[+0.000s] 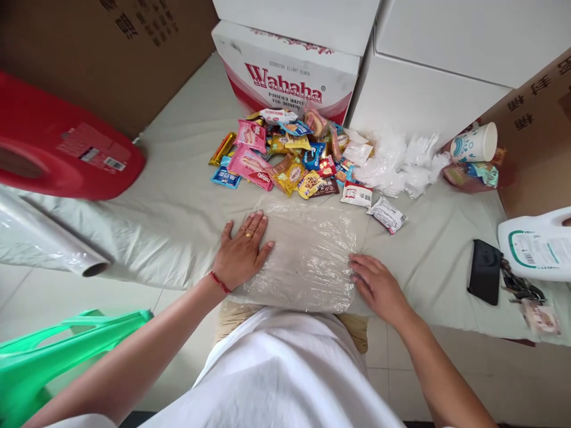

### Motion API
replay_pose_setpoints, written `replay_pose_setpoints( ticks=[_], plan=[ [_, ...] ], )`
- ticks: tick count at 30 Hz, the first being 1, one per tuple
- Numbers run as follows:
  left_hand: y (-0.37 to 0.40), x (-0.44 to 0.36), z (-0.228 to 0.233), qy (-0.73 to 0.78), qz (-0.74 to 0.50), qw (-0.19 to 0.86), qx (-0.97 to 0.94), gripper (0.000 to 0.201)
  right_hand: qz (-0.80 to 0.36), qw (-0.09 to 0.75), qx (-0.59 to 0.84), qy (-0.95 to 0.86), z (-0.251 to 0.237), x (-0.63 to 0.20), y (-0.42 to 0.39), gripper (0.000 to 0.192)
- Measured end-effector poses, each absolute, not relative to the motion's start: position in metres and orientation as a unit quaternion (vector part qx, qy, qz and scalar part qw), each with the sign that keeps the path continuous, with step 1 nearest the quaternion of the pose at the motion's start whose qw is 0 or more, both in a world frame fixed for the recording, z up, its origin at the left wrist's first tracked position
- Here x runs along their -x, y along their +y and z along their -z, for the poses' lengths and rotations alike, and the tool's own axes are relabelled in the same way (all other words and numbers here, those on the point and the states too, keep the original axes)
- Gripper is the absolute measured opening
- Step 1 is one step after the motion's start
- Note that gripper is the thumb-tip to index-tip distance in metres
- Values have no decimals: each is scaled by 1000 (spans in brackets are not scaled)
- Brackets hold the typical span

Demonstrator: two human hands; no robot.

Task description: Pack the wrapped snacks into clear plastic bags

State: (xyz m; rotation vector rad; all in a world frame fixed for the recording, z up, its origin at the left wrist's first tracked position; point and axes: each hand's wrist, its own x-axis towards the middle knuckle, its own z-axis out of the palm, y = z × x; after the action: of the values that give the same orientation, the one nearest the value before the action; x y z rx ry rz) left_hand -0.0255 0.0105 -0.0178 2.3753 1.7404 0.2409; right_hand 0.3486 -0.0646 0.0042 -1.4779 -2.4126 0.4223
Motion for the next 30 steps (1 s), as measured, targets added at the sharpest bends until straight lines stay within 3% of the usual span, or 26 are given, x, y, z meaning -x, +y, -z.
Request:
replay_pose_setpoints(
  ticks=[2,6,12,14,17,20,25,30],
  plan=[
    [11,25,18,584,-83,93,-802,66,-141,162,528,-822,-17,-342,-32,29],
    [11,27,19,581,-87,90,-805,66,-80,158,505,-845,-33,-306,60,34],
    [11,28,20,579,-91,92,-805,66,-58,48,432,-899,-30,-248,167,72],
    [11,28,20,582,-93,95,-802,66,-58,-2,440,-896,-28,-243,182,79],
    [11,28,20,583,-97,103,-800,65,-70,-21,447,-892,-34,-254,190,69],
    [11,28,18,582,-104,109,-799,65,-92,30,450,-888,-43,-282,192,59],
    [11,28,17,584,-107,111,-797,64,-81,106,491,-861,-38,-311,194,58],
    [11,29,18,581,-115,105,-799,63,-72,-1,448,-891,-22,-293,201,72]
  ],
)
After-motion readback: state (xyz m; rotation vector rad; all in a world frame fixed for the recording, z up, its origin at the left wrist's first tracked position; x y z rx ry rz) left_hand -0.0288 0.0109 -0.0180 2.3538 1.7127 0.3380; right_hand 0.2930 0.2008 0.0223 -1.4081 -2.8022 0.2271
